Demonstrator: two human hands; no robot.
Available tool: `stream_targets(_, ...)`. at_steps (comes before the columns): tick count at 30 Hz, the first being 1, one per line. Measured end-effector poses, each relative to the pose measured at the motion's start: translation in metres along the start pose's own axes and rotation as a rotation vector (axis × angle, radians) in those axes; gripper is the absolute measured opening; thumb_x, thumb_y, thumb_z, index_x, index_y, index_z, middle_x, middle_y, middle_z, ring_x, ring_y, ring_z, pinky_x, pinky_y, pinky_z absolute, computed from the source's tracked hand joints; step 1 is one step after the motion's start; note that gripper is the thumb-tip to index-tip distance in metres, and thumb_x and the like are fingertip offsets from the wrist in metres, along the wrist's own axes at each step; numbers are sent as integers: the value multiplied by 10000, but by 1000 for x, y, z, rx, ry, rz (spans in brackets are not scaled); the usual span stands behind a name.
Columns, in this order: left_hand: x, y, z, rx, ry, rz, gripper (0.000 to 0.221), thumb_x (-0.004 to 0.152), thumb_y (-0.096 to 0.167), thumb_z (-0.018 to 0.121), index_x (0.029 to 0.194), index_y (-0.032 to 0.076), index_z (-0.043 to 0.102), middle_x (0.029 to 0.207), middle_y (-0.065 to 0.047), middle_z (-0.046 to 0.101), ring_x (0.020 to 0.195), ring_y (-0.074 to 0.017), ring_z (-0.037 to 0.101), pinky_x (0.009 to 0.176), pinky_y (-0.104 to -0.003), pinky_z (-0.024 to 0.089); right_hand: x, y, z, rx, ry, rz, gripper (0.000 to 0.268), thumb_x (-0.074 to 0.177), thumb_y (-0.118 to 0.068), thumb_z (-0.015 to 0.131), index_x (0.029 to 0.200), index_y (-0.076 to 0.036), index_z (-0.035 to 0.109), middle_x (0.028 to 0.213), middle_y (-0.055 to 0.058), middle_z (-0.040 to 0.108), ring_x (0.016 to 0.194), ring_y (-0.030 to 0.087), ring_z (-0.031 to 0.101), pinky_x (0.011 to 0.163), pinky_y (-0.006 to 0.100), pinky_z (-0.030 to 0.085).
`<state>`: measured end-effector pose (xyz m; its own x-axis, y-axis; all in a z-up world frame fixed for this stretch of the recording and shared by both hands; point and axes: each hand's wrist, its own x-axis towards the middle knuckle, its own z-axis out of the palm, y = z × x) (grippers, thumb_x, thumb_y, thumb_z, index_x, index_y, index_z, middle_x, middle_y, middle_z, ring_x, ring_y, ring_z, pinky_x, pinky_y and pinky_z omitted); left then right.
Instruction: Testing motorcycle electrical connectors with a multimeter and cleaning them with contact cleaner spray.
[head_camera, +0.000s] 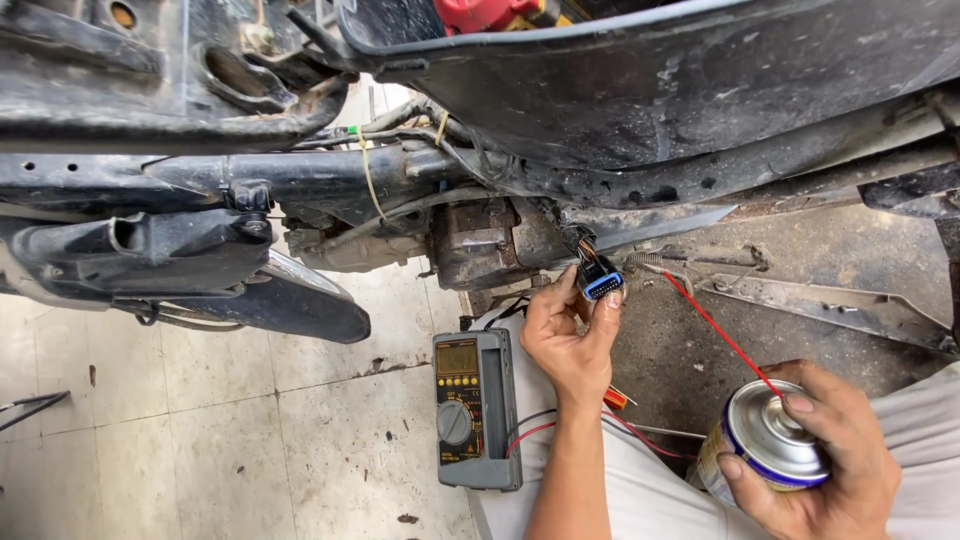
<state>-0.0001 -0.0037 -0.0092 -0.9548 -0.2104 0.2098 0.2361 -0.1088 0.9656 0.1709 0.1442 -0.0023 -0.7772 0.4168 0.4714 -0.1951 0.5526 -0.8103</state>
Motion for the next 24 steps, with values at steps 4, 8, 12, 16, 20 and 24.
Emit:
stream_targets(4,0,0,0,-15,11,-12,468,759,29,878,1184,-22,689,1052,-153,747,932,-190,734,756,-261,574,9,-15,4,27,26,-6,677,763,-400,772,1303,-71,529,1245,325,640,1088,380,691,1035,427,509)
stream_targets(8,1,2,2,-24,-5,-7,453,780,41,872,1192,-11,690,1041,-139,748,900,-166,718,697,-241,537,5,-16,5,18,37,3,671,761,-440,764,1296,-106,535,1266,334,646,1091,366,699,1027,416,525)
stream_targets(12,-1,-2,0,-10,0,-15,443,776,29,869,1175,-11,682,1065,-156,749,876,-144,700,663,-227,511,7,-26,6,9,26,23,616,771,-442,757,1261,-140,537,1232,309,665,1124,369,703,1039,416,535)
stream_targets(16,-1,-2,0,-16,-9,1,430,781,31,868,1166,2,679,1088,-159,748,855,-124,667,670,-226,498,5,-34,8,10,23,58,590,742,-423,771,1206,-124,562,1249,304,667,1130,349,705,1057,399,525)
stream_targets(20,-1,-2,0,-24,-15,1,427,787,22,859,1175,4,680,1078,-158,750,797,-120,642,645,-229,480,12,-49,9,-16,-16,66,580,733,-385,810,1202,-132,583,1294,308,658,1149,364,715,1043,396,541)
stream_targets(24,0,-2,0,18,-28,22,431,791,57,857,1185,8,688,1019,-127,743,738,-105,575,611,-230,448,15,-54,9,-68,-35,37,565,765,-386,809,1211,-132,575,1286,314,664,1095,360,721,985,388,554)
